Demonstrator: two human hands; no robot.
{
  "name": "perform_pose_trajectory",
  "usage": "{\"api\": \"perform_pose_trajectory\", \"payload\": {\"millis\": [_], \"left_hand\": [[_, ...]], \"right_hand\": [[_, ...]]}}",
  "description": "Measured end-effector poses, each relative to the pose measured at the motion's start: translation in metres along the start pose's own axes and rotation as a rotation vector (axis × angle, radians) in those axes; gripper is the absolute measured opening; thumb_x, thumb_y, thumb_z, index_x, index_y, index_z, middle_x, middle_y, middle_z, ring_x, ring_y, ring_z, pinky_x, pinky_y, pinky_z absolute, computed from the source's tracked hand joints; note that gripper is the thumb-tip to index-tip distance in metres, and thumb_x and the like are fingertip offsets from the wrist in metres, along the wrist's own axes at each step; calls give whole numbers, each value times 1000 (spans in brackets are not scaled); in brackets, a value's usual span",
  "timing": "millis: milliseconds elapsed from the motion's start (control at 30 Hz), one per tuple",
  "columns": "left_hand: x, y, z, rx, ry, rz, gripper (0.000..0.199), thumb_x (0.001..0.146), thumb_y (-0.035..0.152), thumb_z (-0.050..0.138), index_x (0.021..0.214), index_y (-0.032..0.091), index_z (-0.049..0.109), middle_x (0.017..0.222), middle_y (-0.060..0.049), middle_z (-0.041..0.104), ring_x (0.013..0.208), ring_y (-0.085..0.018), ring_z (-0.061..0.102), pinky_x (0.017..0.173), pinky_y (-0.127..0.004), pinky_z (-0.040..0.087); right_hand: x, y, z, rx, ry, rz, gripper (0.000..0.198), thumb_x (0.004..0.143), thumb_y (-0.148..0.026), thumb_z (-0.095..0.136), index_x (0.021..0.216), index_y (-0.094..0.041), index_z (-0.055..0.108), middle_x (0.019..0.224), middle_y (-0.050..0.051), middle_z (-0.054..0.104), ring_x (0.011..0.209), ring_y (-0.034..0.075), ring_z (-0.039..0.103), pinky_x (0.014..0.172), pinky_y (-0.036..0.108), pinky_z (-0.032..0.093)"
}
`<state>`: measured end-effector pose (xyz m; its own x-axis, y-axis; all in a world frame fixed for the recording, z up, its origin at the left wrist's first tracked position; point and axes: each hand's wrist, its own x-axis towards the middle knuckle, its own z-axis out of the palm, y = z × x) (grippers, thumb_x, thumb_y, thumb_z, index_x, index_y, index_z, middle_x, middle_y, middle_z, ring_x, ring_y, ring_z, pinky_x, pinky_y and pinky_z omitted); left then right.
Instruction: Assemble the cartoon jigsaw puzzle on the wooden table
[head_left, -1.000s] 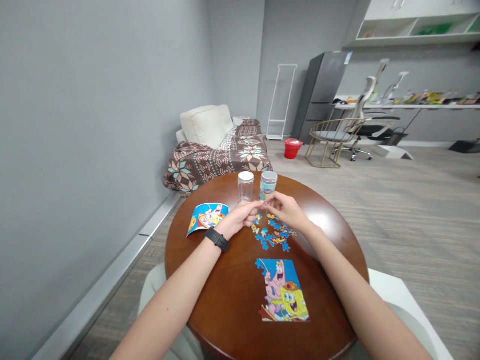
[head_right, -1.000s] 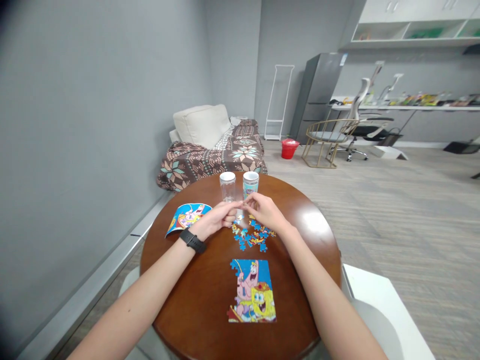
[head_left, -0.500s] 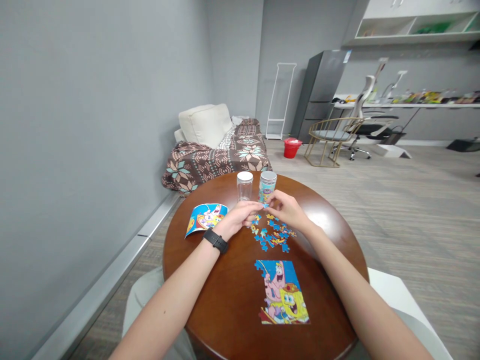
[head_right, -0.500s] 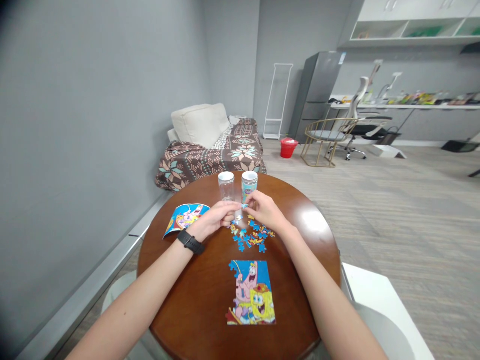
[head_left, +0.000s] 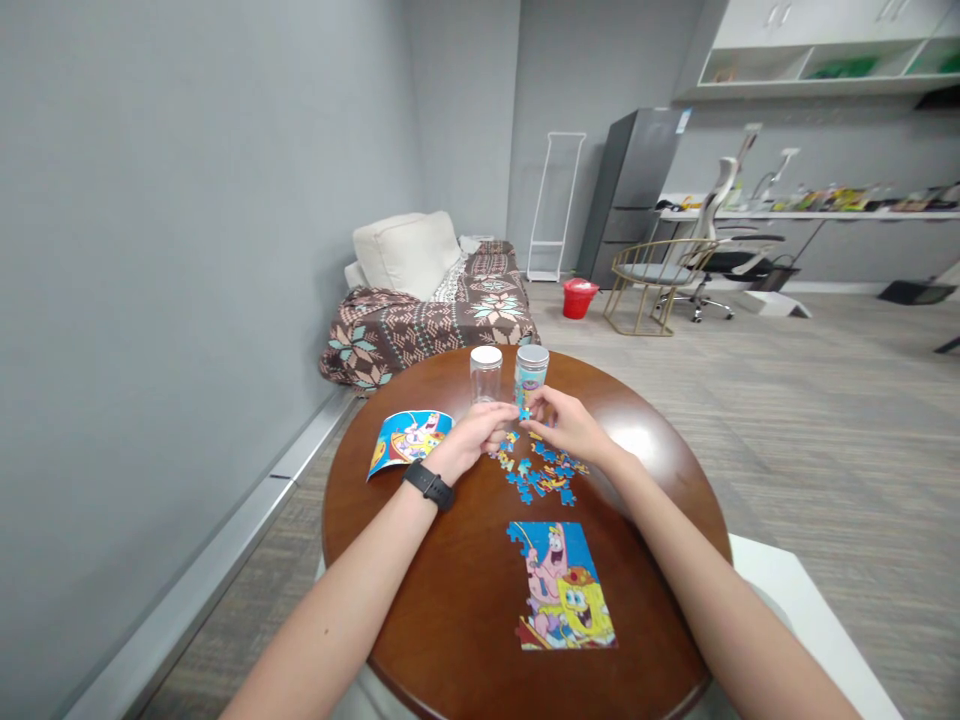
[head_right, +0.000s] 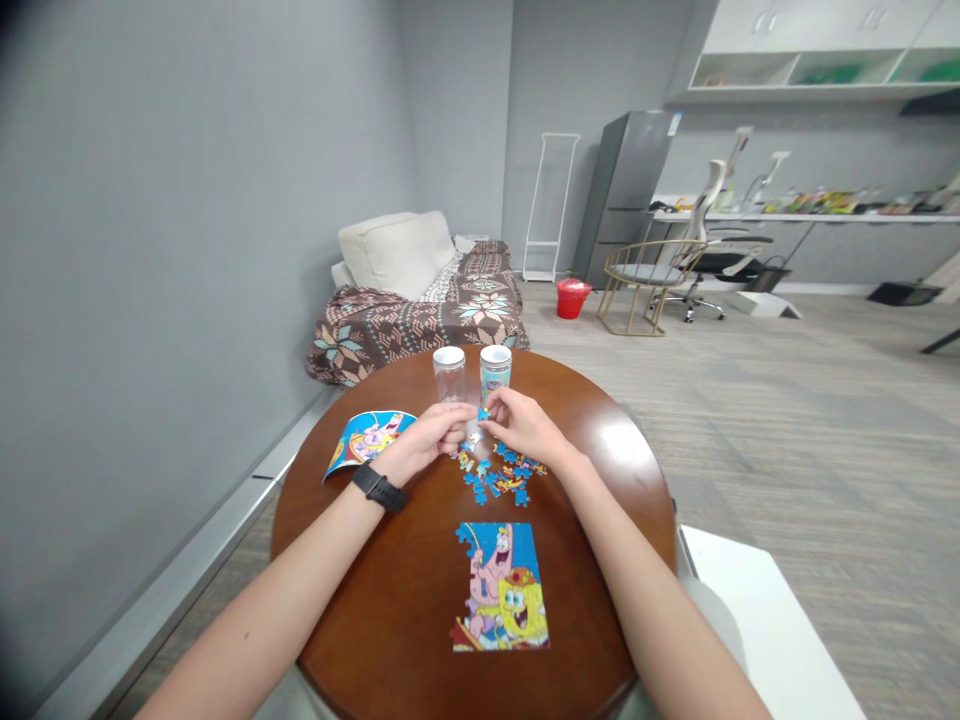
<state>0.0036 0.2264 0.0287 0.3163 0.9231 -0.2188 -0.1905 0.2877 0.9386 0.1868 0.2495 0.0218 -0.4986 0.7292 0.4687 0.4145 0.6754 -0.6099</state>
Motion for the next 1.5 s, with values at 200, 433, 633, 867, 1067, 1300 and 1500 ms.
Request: {"api": "perform_pose_trajectory", "payload": {"millis": [200,433,633,867,1067,1300,1500], "left_hand": [[0,-1,-1,17,-71,-18,22,72,29,73,73,15,55,49,13,20,38,-1,14,40,-19,7],[-3,1,4,63,-56,-45,21,72,28,71,71,16,54,47,13,21,38,-2,13,40,-20,6],[-4,3,4,62,-70,-37,25,72,30,70,68,17,49,48,13,21,38,-2,13,39,-19,6],[-1,-1,0,41,-103,-10,23,71,29,71,74,18,51,48,13,22,37,-2,16,38,-17,9],[0,-1,0,29,-66,-26,18,75,25,68,75,17,52,49,12,22,36,-2,18,38,-17,10],[1,0,0,34,-39,-77,17,77,18,64,70,17,48,47,12,22,35,-1,16,38,-17,8],[-2,3,1,17,1,-75,17,77,18,66,71,17,50,47,12,22,35,-1,17,38,-17,9]], "right_hand": [[0,-1,1,-2,-37,21,19,79,-29,64,86,-21,48,67,-4,54,58,11,50,57,24,43],[0,-3,-1,-10,-48,65,24,79,-32,63,81,-22,41,61,-6,50,53,11,47,54,24,39],[0,-3,-1,11,-48,68,23,78,-33,62,82,-22,42,61,-6,50,52,11,46,53,24,38],[-1,-4,0,15,-75,59,23,78,-32,63,81,-22,43,61,-6,50,53,11,46,53,24,38],[-2,-5,0,23,-97,44,19,79,-30,62,85,-21,47,65,-4,53,57,12,49,56,25,42],[-1,-3,-1,0,-103,34,16,81,-28,60,92,-20,52,67,-3,55,58,12,51,58,25,43],[-2,-2,1,3,-97,25,20,82,-24,56,101,-20,51,67,-3,55,59,13,53,59,25,44]]}}
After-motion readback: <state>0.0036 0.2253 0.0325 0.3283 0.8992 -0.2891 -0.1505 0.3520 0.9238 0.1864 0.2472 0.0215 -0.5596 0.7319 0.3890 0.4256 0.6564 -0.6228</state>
